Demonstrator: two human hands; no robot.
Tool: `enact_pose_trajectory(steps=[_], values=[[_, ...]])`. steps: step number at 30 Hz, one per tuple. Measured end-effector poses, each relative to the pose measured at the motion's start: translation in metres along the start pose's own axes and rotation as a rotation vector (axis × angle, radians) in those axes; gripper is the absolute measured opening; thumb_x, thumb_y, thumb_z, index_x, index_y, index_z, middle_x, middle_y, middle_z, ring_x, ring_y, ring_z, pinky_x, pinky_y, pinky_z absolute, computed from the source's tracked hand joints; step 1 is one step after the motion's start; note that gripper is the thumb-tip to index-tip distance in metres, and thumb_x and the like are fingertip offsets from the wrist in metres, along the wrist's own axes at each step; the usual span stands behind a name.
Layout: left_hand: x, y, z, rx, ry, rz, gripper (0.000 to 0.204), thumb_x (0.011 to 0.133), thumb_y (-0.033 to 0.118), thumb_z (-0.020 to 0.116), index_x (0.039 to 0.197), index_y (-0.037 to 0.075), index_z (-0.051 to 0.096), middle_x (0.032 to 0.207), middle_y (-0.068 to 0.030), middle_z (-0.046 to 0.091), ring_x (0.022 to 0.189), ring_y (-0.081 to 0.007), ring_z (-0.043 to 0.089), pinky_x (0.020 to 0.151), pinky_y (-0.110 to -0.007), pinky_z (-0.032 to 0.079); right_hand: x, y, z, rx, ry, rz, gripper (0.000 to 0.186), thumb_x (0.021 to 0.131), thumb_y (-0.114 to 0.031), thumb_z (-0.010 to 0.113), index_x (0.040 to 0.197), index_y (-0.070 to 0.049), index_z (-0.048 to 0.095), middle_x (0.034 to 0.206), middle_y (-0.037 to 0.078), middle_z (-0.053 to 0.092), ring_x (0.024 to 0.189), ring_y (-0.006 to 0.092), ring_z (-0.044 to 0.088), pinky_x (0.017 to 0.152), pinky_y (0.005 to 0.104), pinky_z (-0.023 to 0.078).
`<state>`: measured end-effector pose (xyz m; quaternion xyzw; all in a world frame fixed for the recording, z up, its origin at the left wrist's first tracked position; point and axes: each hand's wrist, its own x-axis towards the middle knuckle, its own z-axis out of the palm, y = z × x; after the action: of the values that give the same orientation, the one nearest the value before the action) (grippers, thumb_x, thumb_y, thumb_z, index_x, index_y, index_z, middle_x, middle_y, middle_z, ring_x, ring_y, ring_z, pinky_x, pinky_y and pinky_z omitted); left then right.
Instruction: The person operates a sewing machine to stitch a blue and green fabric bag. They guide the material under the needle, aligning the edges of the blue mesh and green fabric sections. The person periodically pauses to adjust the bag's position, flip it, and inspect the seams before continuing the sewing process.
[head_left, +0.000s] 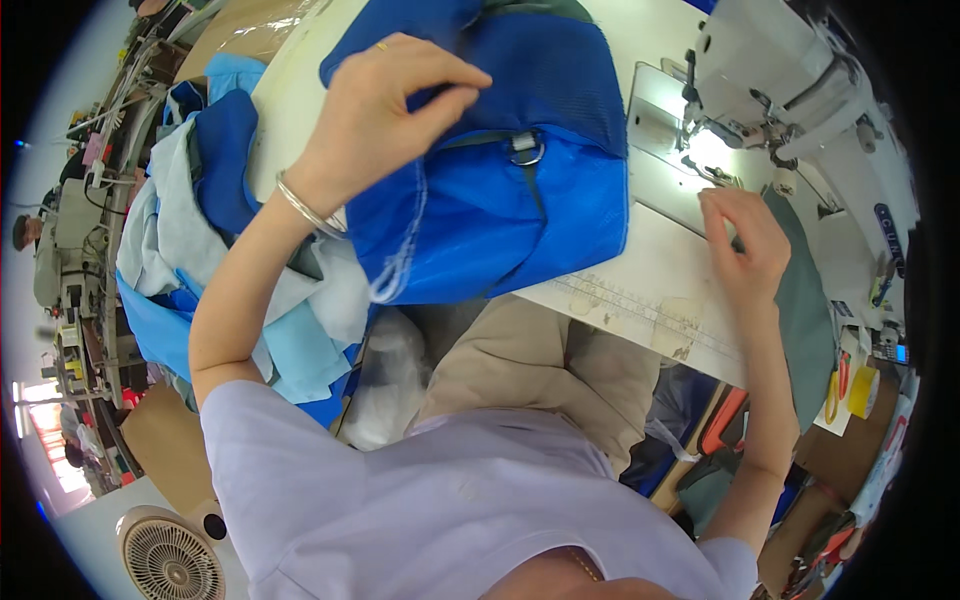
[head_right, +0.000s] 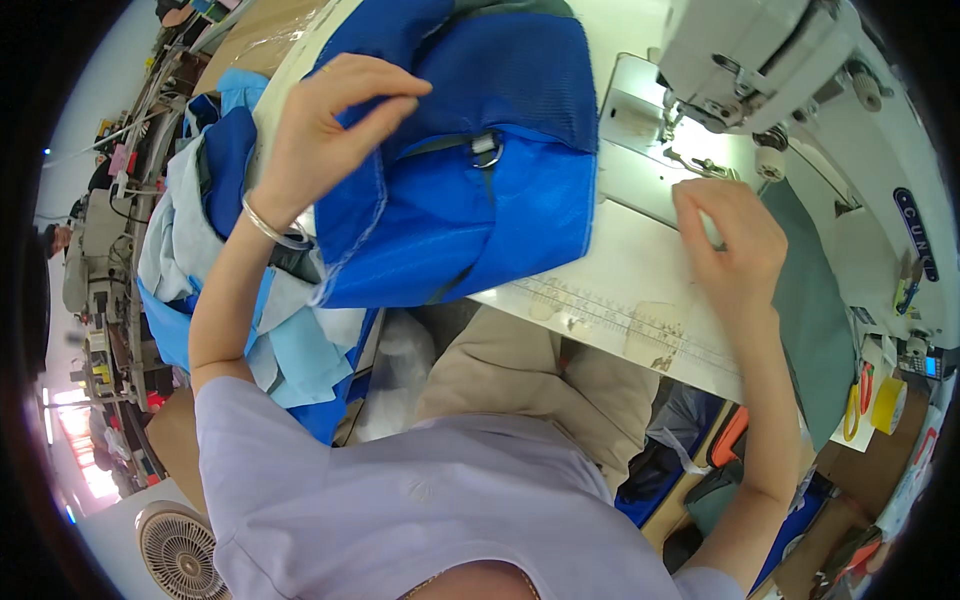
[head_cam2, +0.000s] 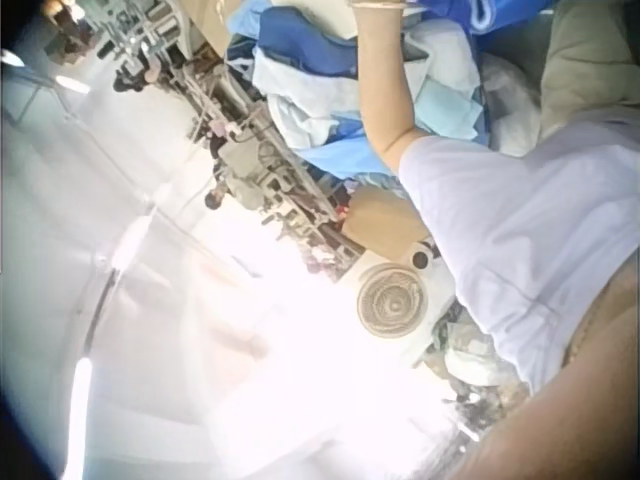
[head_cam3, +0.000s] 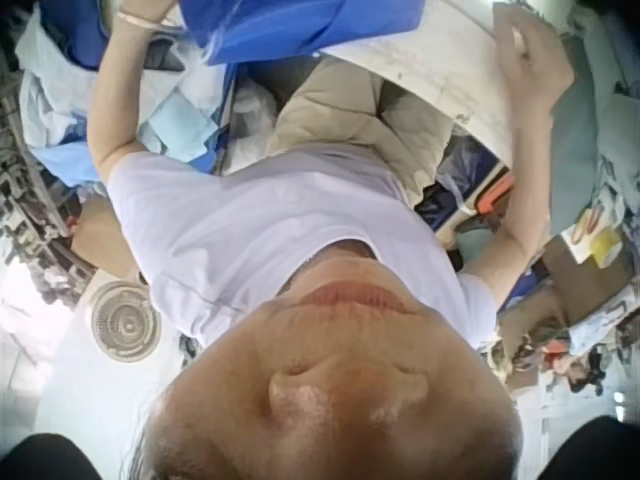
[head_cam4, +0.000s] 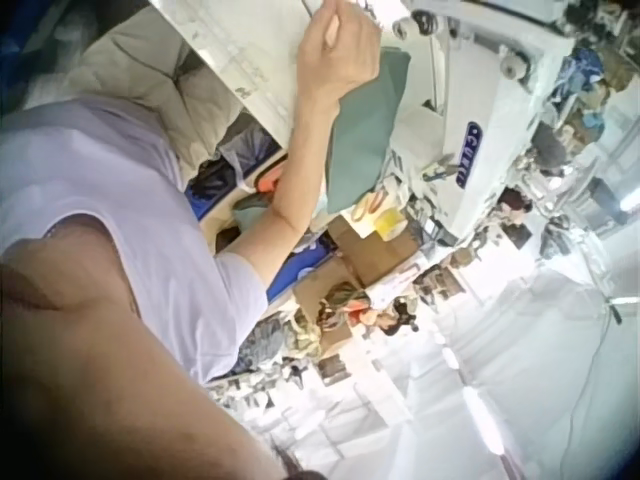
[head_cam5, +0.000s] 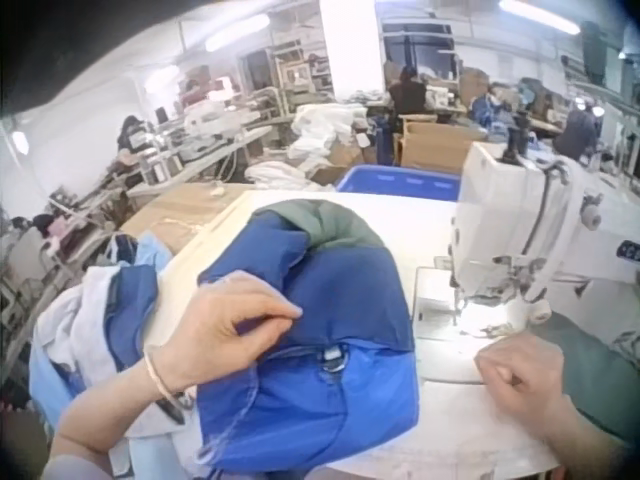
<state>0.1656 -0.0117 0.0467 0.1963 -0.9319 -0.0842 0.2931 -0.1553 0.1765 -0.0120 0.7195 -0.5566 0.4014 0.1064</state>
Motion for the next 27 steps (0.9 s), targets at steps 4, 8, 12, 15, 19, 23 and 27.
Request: enact_pose_trajectory(steps=[4, 8, 12, 15, 19, 23, 27], values=[[-0.019, 0.001, 0.012, 0.184, -0.011, 0.116, 0.026, 0.077, 0.014, 0.079, 0.102, 0.007, 0.075, 0.104, -0.0051, 0.071, 0.103, -0.0254, 0.063, 0.090, -0.037, 0.052, 0.030, -0.047, 0.031, 0.072, -0.053, -0.073, 0.016, 0.081, -0.001, 0.077, 0.096, -0.003, 0.073, 0.095, 0.009, 0.073, 0.083, 0.0253, 0.070, 0.071, 0.0331, 0.055], [-0.016, -0.004, 0.030, 0.300, 0.020, 0.135, 0.030, 0.075, 0.017, 0.079, 0.104, 0.010, 0.074, 0.101, -0.0028, 0.066, 0.100, -0.0235, 0.060, 0.088, -0.038, 0.050, 0.070, -0.058, 0.088, 0.038, -0.014, -0.100, 0.018, 0.085, -0.012, 0.075, 0.102, -0.006, 0.073, 0.101, 0.008, 0.072, 0.090, 0.0276, 0.068, 0.080, 0.0364, 0.054], [-0.015, -0.038, 0.046, 0.071, -0.045, 0.034, 0.017, 0.087, 0.018, 0.072, 0.099, 0.007, 0.073, 0.090, -0.0057, 0.067, 0.087, -0.0236, 0.062, 0.081, -0.034, 0.049, 0.077, -0.040, 0.120, 0.125, -0.245, 0.094, 0.021, 0.088, -0.018, 0.072, 0.103, -0.004, 0.072, 0.099, 0.010, 0.071, 0.089, 0.0313, 0.067, 0.081, 0.0399, 0.053], [-0.008, -0.058, 0.032, -0.541, -0.367, -0.334, 0.026, 0.102, 0.025, 0.059, 0.097, 0.002, 0.071, 0.080, 0.0017, 0.063, 0.076, -0.0061, 0.056, 0.071, -0.022, 0.044, 0.084, -0.040, 0.112, 0.488, -0.373, 0.412, 0.027, 0.098, -0.027, 0.065, 0.099, 0.000, 0.070, 0.077, 0.001, 0.062, 0.073, 0.0141, 0.058, 0.069, 0.0300, 0.046], [-0.017, -0.054, 0.048, -0.983, -0.291, -0.380, 0.033, 0.101, 0.031, 0.062, 0.093, 0.000, 0.069, 0.077, 0.0045, 0.057, 0.076, -0.0034, 0.049, 0.067, -0.022, 0.041, 0.074, -0.034, 0.109, 0.687, -0.427, 0.508, 0.033, 0.102, -0.031, 0.061, 0.093, 0.000, 0.069, 0.072, -0.006, 0.055, 0.071, 0.0029, 0.046, 0.062, 0.0221, 0.035], [-0.016, -0.053, 0.046, -0.915, -0.285, -0.341, 0.031, 0.100, 0.030, 0.063, 0.096, 0.000, 0.071, 0.078, 0.0030, 0.060, 0.075, -0.0040, 0.050, 0.067, -0.022, 0.041, 0.070, -0.039, 0.107, 0.743, -0.396, 0.520, 0.026, 0.099, -0.025, 0.065, 0.094, 0.000, 0.070, 0.073, -0.006, 0.058, 0.072, 0.0021, 0.048, 0.062, 0.0233, 0.038], [-0.017, -0.051, 0.041, -0.858, -0.276, -0.309, 0.024, 0.097, 0.021, 0.067, 0.107, 0.000, 0.072, 0.089, 0.0006, 0.068, 0.085, -0.0054, 0.058, 0.077, -0.022, 0.047, 0.069, -0.051, 0.110, 0.641, -0.274, 0.433, 0.014, 0.091, -0.014, 0.072, 0.097, -0.001, 0.072, 0.078, 0.000, 0.064, 0.072, 0.0079, 0.057, 0.065, 0.0253, 0.044]])
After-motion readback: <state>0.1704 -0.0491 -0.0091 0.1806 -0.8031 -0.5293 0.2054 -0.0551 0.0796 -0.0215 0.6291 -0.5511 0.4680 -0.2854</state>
